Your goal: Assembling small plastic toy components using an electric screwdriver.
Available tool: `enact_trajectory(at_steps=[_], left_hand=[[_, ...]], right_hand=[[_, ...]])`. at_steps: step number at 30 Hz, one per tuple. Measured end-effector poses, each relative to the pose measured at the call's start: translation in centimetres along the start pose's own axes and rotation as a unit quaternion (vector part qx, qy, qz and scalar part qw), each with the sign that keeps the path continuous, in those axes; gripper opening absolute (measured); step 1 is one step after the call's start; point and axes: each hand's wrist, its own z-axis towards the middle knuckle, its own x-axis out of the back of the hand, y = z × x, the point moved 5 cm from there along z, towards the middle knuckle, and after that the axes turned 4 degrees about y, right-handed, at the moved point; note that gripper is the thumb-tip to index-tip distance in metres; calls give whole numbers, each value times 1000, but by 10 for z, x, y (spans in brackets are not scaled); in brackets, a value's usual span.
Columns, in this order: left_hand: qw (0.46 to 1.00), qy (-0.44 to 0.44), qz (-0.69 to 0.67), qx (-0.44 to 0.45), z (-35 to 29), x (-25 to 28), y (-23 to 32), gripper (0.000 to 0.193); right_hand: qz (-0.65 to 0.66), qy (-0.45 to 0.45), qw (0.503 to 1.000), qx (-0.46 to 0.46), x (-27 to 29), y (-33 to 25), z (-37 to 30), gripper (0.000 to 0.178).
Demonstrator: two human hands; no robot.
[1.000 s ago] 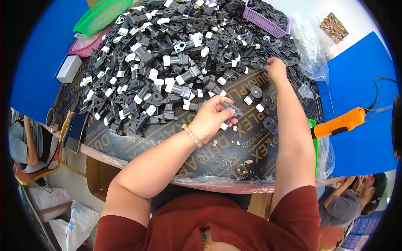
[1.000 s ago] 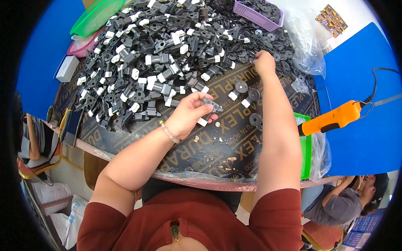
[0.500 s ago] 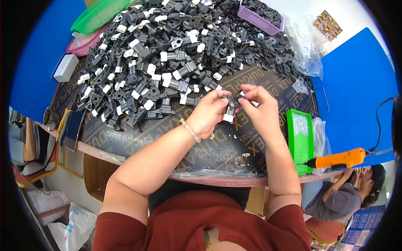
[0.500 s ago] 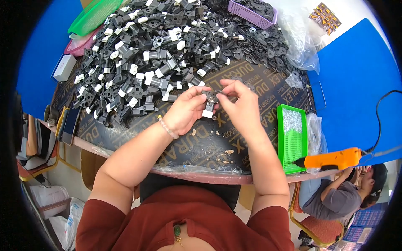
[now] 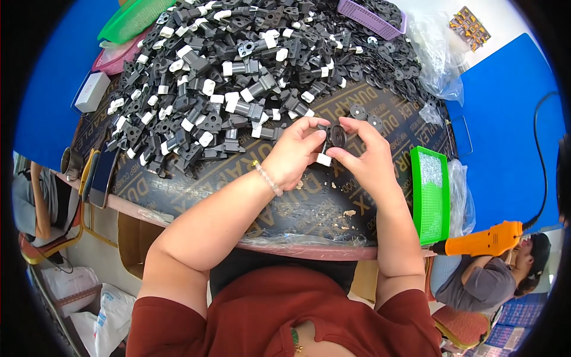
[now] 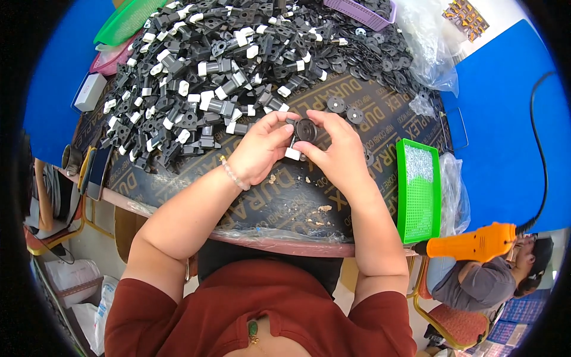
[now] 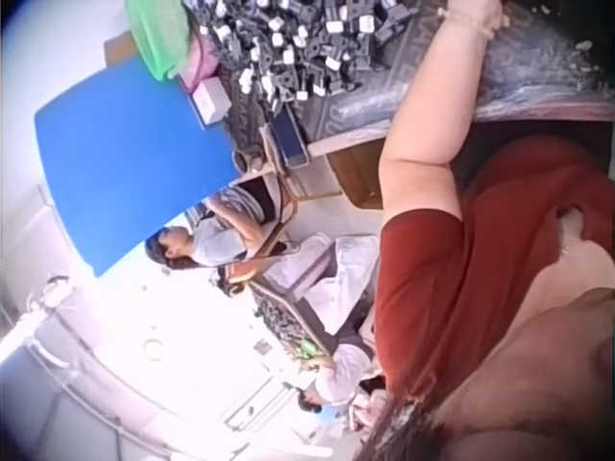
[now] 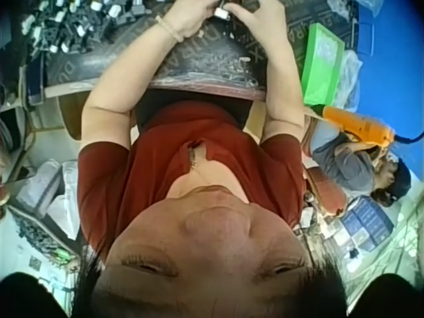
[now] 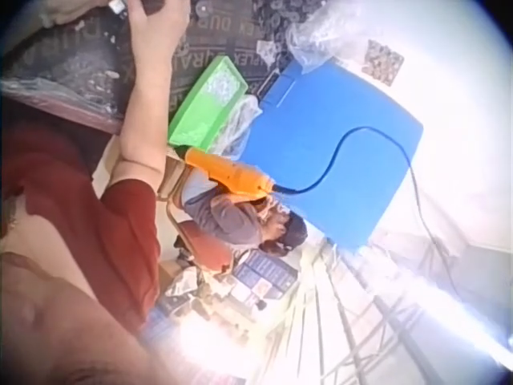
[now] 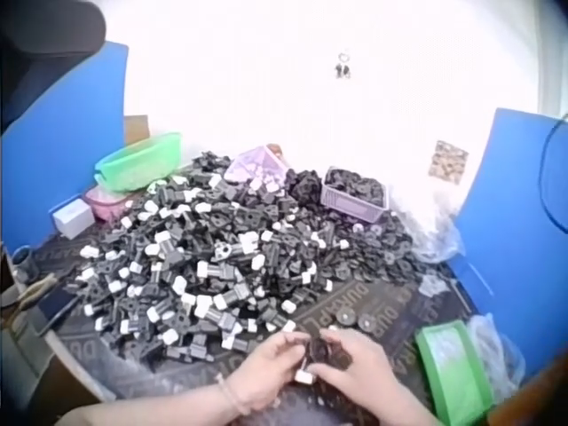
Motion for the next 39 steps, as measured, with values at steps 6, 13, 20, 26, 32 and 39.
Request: enact_trajectory(at_steps=[6,13,20,26,32,39], left_hand=[[1000,-7,-18,-11,1,-1,-6,23],[1000,-14,-13,-4,-3,-5,-3,23],[999,-22,-38,21,-5,-6,-4,24],[827,20,459,-324,-14,-9,30,37],[556,86,749,-348,-13,-9,24,53],[534,65,777,-328,-15,-10,21,45]], right_hand=[[-97,10,990,102,-2,-2,-2,52],[-113,15,992,50,-2,-2,-1,51],[-20,-58,997,-38,0,3,-1,49],[47,132,983,-121,47,59,15,50],[-301,122,934,-147,80,101,11,50],[-240,90,946,-201,72,130,13,51]])
